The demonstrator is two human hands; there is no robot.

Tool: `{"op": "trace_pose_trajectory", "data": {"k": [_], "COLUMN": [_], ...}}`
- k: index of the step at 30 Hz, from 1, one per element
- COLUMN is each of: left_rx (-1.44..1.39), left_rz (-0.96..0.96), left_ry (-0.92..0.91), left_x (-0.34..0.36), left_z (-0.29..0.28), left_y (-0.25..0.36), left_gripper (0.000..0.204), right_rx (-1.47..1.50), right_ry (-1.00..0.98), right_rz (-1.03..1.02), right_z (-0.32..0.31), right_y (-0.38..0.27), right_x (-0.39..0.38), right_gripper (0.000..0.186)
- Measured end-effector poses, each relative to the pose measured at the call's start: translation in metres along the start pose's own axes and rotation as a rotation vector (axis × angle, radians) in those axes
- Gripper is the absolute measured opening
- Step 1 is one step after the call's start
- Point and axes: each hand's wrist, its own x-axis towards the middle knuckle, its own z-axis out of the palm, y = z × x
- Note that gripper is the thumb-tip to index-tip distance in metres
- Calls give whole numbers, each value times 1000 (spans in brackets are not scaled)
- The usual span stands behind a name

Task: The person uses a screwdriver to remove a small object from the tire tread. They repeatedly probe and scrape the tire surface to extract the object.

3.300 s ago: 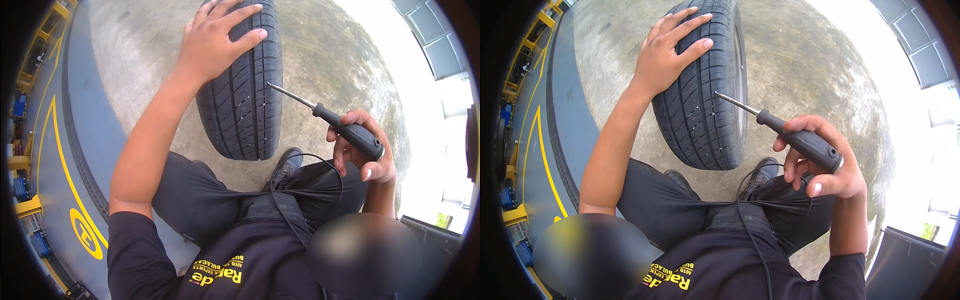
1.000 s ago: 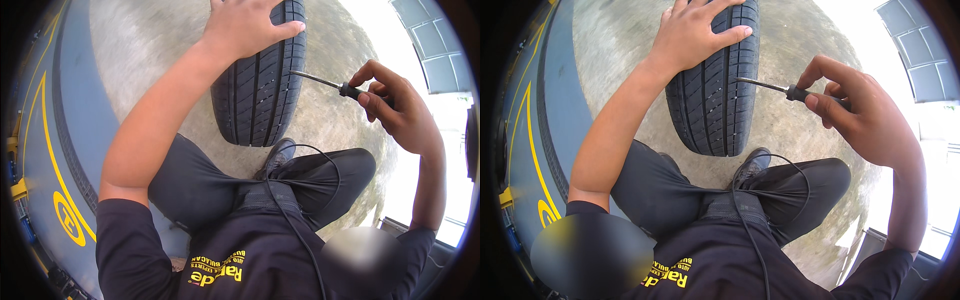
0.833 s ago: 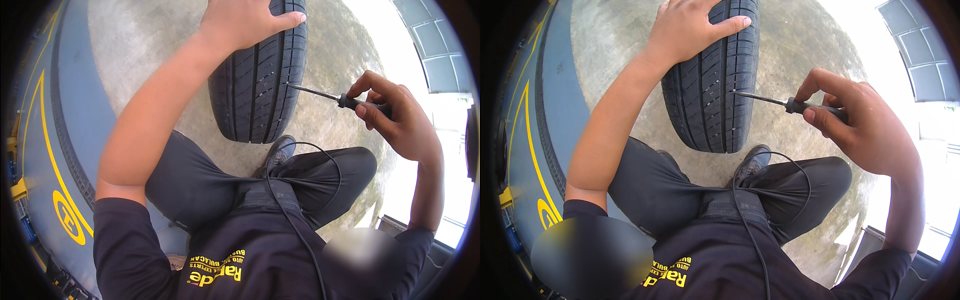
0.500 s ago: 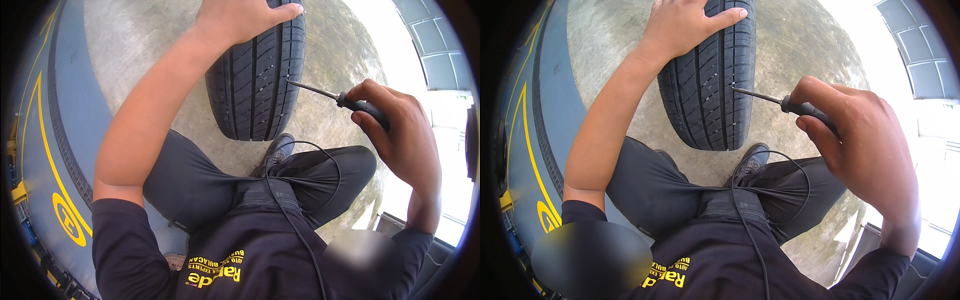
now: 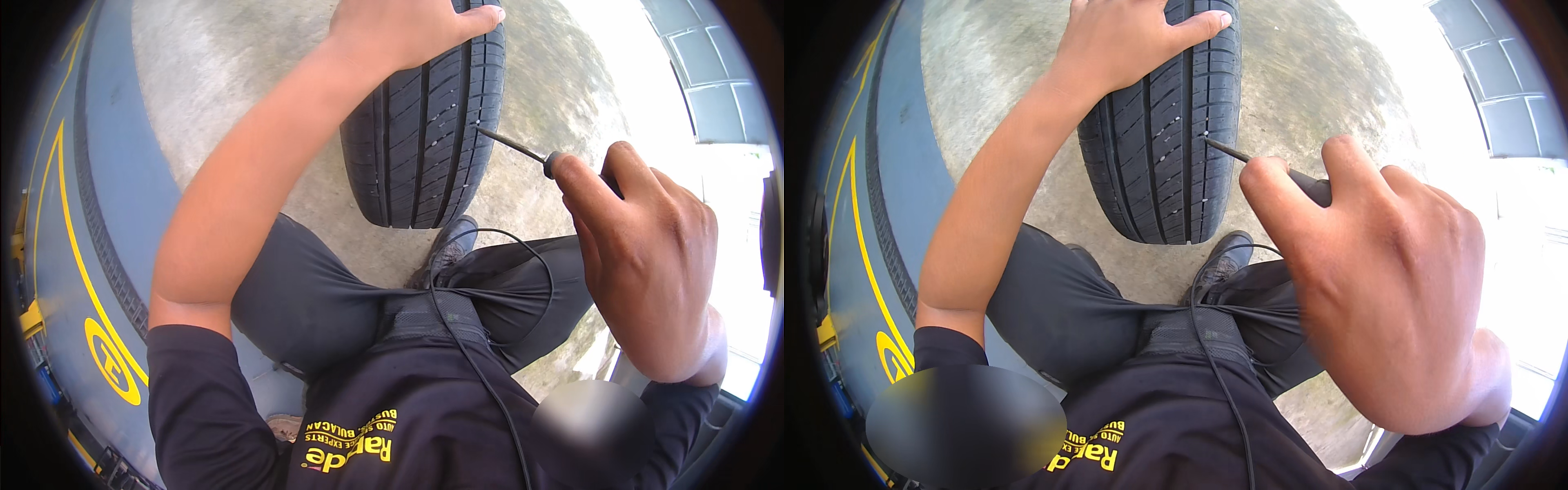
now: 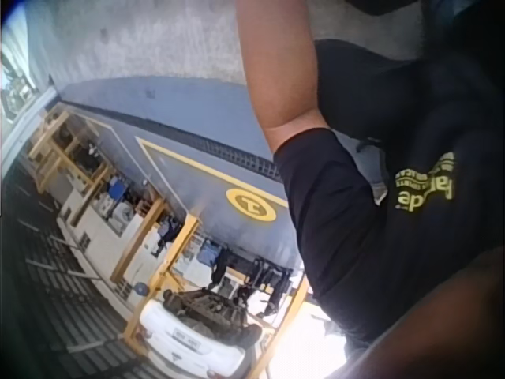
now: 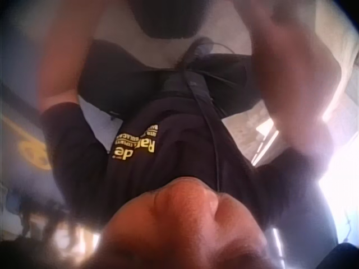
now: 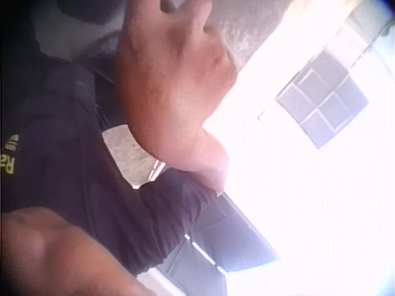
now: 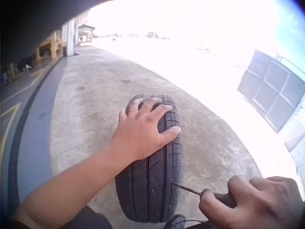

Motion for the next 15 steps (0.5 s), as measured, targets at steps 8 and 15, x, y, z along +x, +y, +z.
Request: {"op": "trace_pose_trajectory", "data": {"k": [8, 15], "left_rx": [138, 0], "left_rz": [-151, -148], "left_ry": [-143, -150], "left_x": [34, 35], "left_z": [-1, -4], "left_y": [-15, 1], "left_gripper": [73, 76], "right_rx": [132, 1247], "right_ry": [207, 10], "right_rz": [66, 510], "right_z": [31, 96], "right_y": [15, 30], "right_x": [17, 6], "right_gripper": [19, 22]}}
